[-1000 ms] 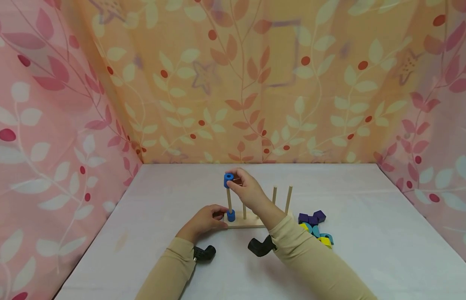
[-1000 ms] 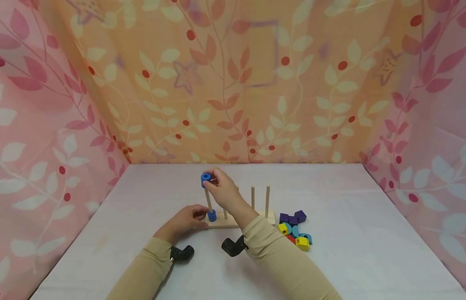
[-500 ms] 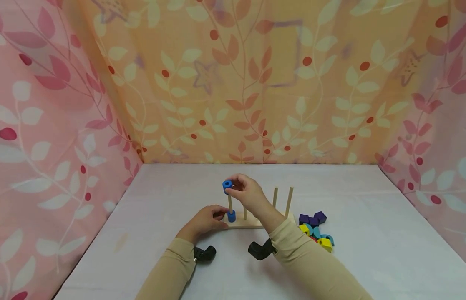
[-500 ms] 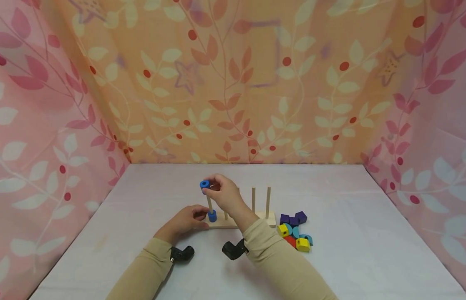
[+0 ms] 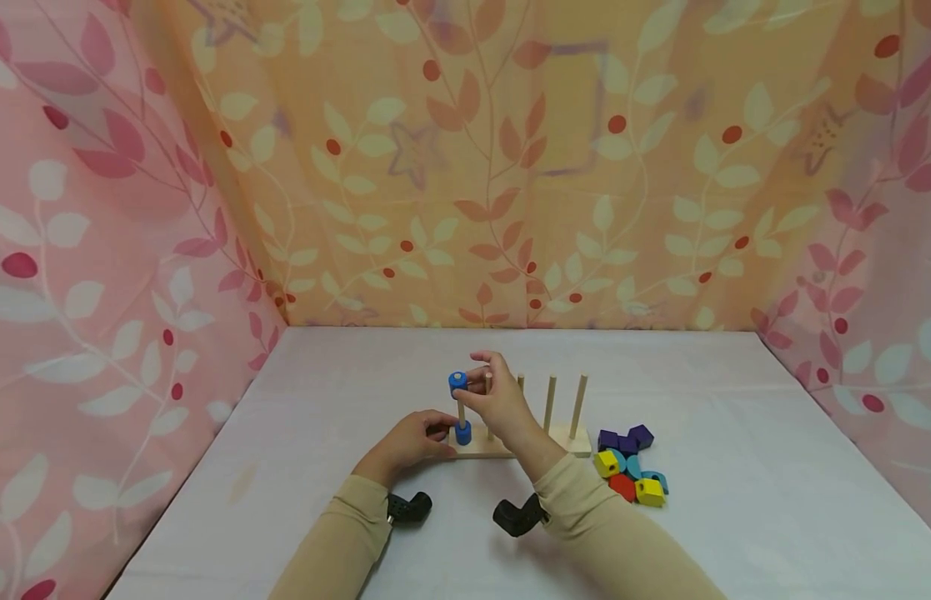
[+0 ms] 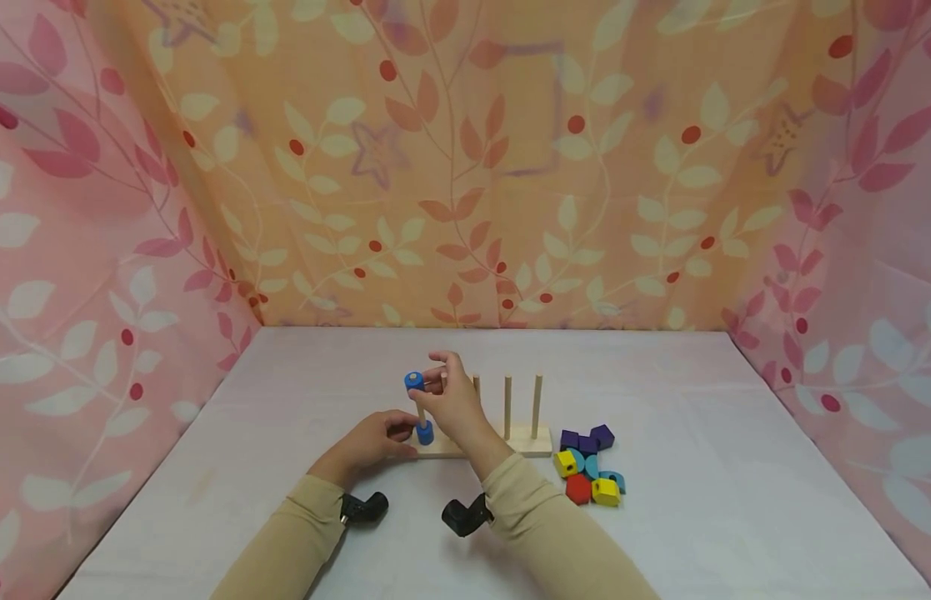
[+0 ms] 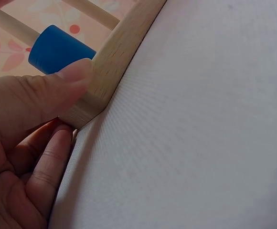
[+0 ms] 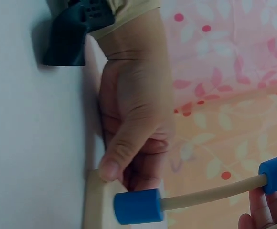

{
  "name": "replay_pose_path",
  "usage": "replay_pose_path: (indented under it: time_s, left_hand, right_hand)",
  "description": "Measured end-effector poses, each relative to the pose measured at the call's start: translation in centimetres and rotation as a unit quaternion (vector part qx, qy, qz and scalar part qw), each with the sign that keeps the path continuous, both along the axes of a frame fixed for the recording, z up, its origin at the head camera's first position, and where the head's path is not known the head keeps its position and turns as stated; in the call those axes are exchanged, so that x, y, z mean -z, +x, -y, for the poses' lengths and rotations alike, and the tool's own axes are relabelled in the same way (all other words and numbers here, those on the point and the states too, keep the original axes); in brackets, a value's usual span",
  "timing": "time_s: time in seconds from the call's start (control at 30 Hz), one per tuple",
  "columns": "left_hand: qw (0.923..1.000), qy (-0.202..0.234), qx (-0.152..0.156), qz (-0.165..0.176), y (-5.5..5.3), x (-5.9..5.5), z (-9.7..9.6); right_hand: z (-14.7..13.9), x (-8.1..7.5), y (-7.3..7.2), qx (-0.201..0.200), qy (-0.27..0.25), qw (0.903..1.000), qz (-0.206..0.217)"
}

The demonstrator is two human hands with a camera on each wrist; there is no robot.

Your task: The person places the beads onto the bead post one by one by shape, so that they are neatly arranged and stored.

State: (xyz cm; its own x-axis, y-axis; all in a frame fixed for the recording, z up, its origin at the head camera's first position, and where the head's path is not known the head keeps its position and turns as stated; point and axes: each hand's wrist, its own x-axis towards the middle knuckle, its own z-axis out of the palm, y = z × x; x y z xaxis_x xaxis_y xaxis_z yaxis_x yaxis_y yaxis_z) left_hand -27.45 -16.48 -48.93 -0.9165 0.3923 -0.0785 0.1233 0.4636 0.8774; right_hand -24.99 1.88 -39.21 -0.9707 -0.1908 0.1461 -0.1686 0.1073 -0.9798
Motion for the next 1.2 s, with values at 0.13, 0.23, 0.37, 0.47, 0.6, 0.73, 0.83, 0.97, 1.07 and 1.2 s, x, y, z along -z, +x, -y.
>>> replay_pose_path:
  time_s: [0.13,0.23,0.37,0.47,0.6,0.73,0.83,0.97,1.07,1.2]
  left_hand:
    - [1.0,-0.004,-0.001,0.001,-0.1,0.0,0.2]
    - [1.0,-0.003,-0.002,0.001,-0.2,0.1,0.3]
    - [0.9999,-0.002,0.003,-0.011,-0.3,0.1,0.2]
    - [0.9999,0.001,0.003,-0.011,-0.3,0.1,0.2]
    - [0.9999,0.01,-0.004,0.003,-0.4,0.1,0.2]
    - [0.9997,0.022,-0.003,0.011,-0.4,0.1,0.1]
    - [0.9996,0.028,0.002,0.007,-0.3,0.1,0.0]
    - [0.9995,0.03,0.001,0.001,-0.4,0.2,0.0]
    - [0.9996,0.029,-0.004,0.003,-0.4,0.2,-0.1]
    - [0.9996,0.025,-0.006,0.01,-0.1,0.1,-0.1]
  right_hand:
    - [0.1,1.1,0.0,-0.006,0.002,0.9999,0.009]
    - [0.2,1.8,-0.1,-0.006,0.01,0.9999,0.002]
    - [0.2,2.9,-0.2,0.003,0.028,0.9996,0.0]
    - [0.1,3.6,-0.3,0.007,0.042,0.9991,0.004]
    - [0.1,4.4,-0.3,0.007,0.055,0.9985,0.005]
    - [0.0,5.4,-0.3,0.001,0.062,0.998,0.015]
    - [0.0,6.0,-0.3,-0.002,0.06,0.998,0.019]
    - [0.0,6.4,-0.2,0.0,0.06,0.9981,0.015]
    - [-0.1,6.6,-0.1,-0.001,0.072,0.9973,0.013]
    - [-0.4,6.8,0.0,-0.014,0.087,0.996,0.015]
